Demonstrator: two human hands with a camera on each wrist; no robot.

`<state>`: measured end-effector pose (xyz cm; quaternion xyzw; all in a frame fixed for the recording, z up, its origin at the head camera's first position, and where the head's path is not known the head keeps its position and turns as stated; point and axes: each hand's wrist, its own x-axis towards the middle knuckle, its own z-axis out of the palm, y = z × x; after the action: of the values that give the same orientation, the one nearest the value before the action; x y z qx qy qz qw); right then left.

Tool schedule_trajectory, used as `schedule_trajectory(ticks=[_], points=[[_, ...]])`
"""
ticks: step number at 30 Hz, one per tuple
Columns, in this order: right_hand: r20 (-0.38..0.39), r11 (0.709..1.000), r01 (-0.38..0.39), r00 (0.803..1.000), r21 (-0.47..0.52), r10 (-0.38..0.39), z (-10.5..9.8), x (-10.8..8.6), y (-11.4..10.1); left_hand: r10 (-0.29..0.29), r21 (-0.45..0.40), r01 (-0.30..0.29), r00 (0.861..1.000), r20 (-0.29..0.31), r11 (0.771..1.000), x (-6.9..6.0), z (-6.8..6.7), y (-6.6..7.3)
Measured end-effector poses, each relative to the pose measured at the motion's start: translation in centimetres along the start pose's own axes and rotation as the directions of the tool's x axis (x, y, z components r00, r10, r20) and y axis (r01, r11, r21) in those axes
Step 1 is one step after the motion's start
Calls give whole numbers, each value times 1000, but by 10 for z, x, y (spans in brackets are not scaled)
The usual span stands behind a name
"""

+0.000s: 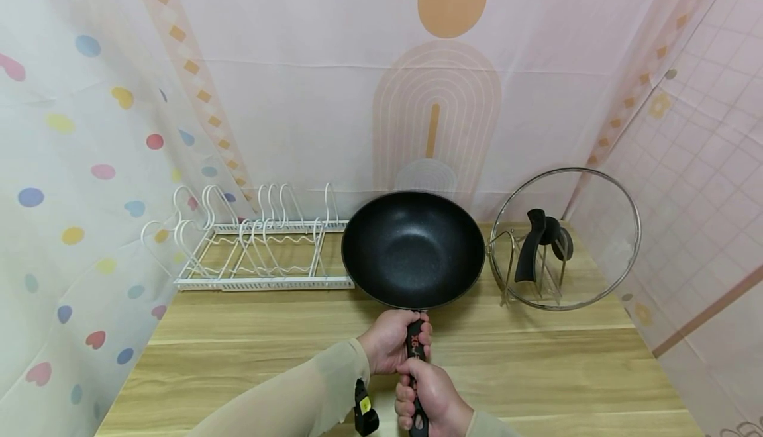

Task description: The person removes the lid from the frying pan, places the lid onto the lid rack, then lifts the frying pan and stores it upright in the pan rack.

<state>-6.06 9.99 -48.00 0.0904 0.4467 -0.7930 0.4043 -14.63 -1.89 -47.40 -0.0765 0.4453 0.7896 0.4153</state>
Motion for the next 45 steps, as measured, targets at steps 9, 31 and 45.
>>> schedule_trajectory(ticks=[9,31,45], points=[[5,1000,6,1000,-3,-6,2,-2,-2,20,17,-20,1000,5,1000,-3,2,2],[4,1000,28,1000,-10,-28,9,-5,-6,81,55,-80,997,-4,995,-9,8,7],[1,999,35,999,-15,-35,15,-7,-9,106,81,-105,994,-7,991,-14,12,11]])
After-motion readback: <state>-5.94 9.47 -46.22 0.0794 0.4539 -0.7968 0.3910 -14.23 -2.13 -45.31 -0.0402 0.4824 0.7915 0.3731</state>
